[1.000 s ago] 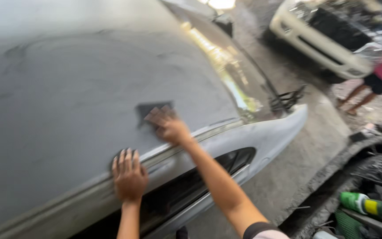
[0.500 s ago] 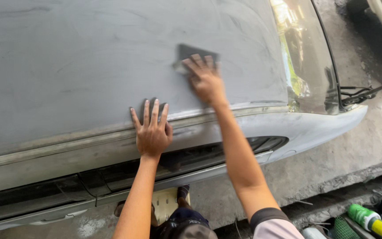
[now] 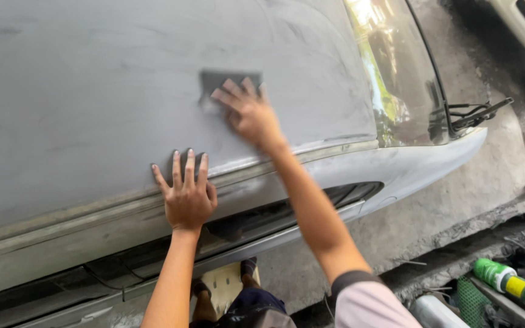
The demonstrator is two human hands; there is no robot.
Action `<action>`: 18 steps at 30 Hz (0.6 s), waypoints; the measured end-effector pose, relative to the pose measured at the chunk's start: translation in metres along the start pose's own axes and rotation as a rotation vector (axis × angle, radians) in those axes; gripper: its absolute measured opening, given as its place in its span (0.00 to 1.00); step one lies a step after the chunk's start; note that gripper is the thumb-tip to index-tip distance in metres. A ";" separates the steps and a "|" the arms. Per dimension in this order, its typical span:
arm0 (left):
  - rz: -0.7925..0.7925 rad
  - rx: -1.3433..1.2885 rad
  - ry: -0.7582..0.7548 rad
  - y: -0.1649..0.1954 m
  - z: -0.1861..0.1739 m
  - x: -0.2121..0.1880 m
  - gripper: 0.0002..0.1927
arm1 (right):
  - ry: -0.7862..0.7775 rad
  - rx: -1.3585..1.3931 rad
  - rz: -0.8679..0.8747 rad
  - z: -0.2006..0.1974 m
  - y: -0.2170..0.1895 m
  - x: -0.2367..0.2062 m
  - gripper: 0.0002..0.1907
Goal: The person sands the hood of a silver car using a sanding block. They move the block in circular and back-and-forth motions across the surface, occasionally using the other hand to feel the texture. The task continues for the duration of the clip.
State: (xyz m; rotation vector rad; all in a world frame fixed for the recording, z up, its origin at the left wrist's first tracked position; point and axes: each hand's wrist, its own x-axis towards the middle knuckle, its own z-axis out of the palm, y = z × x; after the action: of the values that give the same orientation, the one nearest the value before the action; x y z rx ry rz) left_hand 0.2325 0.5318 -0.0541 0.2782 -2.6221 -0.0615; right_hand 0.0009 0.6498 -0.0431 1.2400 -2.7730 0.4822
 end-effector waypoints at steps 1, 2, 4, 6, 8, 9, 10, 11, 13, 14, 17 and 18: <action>-0.001 0.013 -0.009 -0.001 0.001 -0.001 0.25 | 0.042 0.014 0.071 -0.005 0.034 0.011 0.27; 0.001 0.027 -0.008 -0.001 0.002 -0.002 0.25 | 0.093 0.054 0.128 -0.010 0.070 0.018 0.26; -0.008 0.028 0.010 -0.002 0.003 -0.002 0.25 | 0.154 0.006 0.339 -0.027 0.137 0.010 0.25; -0.022 0.003 0.021 -0.002 0.003 -0.002 0.25 | 0.249 0.037 0.392 -0.039 0.173 -0.017 0.22; -0.026 0.021 -0.001 -0.002 0.001 -0.002 0.26 | 0.255 0.055 0.360 -0.044 0.163 -0.048 0.21; -0.026 0.028 -0.006 -0.002 0.000 -0.001 0.26 | 0.282 0.053 0.217 -0.045 0.144 -0.058 0.21; -0.022 0.031 -0.006 -0.002 -0.002 -0.001 0.26 | 0.233 0.070 0.139 -0.038 0.112 -0.067 0.22; -0.021 0.033 -0.009 -0.002 -0.003 -0.001 0.26 | 0.174 0.031 0.004 -0.030 0.079 -0.067 0.30; -0.019 0.038 -0.010 -0.002 -0.006 -0.002 0.26 | 0.000 0.004 -0.119 -0.005 0.004 -0.058 0.25; -0.018 0.034 -0.011 -0.001 -0.007 -0.002 0.27 | -0.018 0.055 -0.210 0.004 -0.017 -0.042 0.28; -0.031 0.040 0.009 0.000 -0.009 -0.004 0.26 | -0.050 -0.043 -0.224 0.013 -0.003 0.029 0.27; -0.045 0.055 0.000 0.000 -0.009 -0.005 0.25 | -0.008 -0.093 -0.190 0.014 0.018 0.051 0.27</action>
State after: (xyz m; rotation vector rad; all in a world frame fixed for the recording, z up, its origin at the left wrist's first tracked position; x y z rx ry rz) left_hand 0.2412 0.5327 -0.0483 0.3564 -2.6208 -0.0050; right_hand -0.0460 0.6198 -0.0515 1.4668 -2.6147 0.3294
